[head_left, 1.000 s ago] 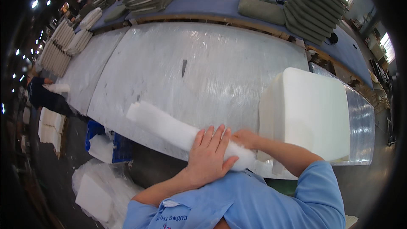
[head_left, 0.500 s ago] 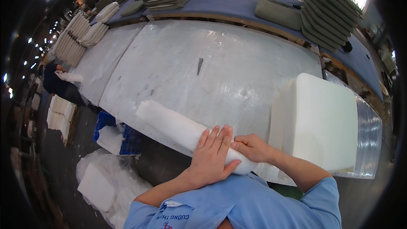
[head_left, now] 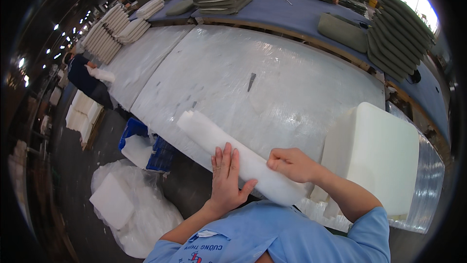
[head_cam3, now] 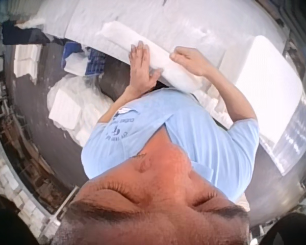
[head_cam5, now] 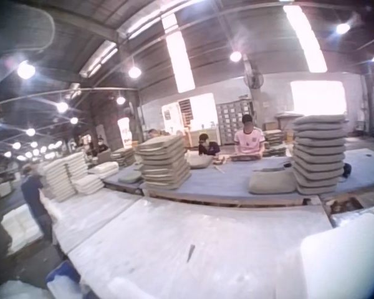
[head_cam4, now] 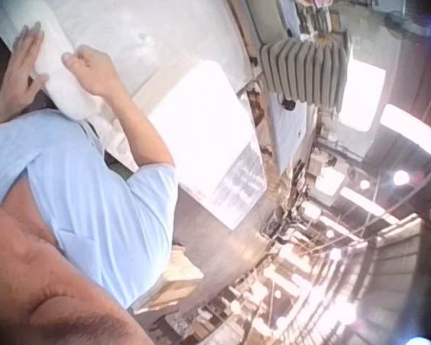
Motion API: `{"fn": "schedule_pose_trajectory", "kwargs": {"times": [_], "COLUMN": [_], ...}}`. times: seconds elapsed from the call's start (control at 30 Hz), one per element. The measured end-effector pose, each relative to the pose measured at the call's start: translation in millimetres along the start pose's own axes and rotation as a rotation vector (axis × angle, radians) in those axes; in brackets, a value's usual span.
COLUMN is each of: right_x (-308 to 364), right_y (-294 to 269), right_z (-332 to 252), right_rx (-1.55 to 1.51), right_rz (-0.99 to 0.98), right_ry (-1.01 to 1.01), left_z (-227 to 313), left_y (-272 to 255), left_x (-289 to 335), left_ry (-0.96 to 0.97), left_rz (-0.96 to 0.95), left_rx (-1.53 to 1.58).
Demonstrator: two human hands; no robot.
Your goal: The person wraps rectangular white foam blocks in white paper on a plastic-covered table. They fold the paper around each block, smooth the edges, and place the wrapped items into a blue crate. The person repeats this process for multiple foam blocks.
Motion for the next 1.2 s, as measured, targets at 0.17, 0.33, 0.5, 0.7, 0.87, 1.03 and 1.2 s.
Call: {"fn": "schedule_pose_trajectory", "kwargs": {"times": [0.17, 0.33, 0.5, 0.7, 0.87, 1.03, 1.2], "right_x": [-18.4, -25.7, -24.9, -26.8, -34.1, -37.6, -48.9], "right_y": [18.8, 35.2, 37.5, 36.1, 38.7, 33.6, 1.8], "right_z": [-13.0, 20.1, 37.3, 45.6, 62.9, 97.0, 55.4], "right_rx": [0.144, -0.151, -0.155, -0.134, -0.065, 0.127, -0.251], "right_rz": [-0.076, -0.070, -0.093, -0.067, -0.013, 0.102, 0.345], "right_ry": [-0.015, 0.020, 0.064, 0.088, 0.143, 0.119, -0.016], "left_z": [3.5, 7.6, 11.7, 17.0, 20.9, 19.1, 11.3], "left_y": [-1.8, -4.9, 0.9, 3.5, 2.2, -2.6, -5.9], "left_x": [-9.8, -21.7, -23.4, -29.4, -34.8, -31.4, -34.9], "left_ry": [-0.027, -0.016, -0.017, 0.011, 0.040, 0.082, 0.093], "left_rz": [-0.066, -0.075, -0.082, -0.085, -0.100, -0.078, -0.072], "left_rx": [-0.056, -0.065, -0.070, -0.063, -0.084, -0.079, -0.053]}}
Point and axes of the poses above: each hand's wrist, its own x-axis away from the middle knuckle, its own y-axis out of the palm, z = x × y, the point moved 10 cm from there along -x, towards the middle knuckle, and after that the axes turned 5 degrees about -y, right-handed, at the moved point
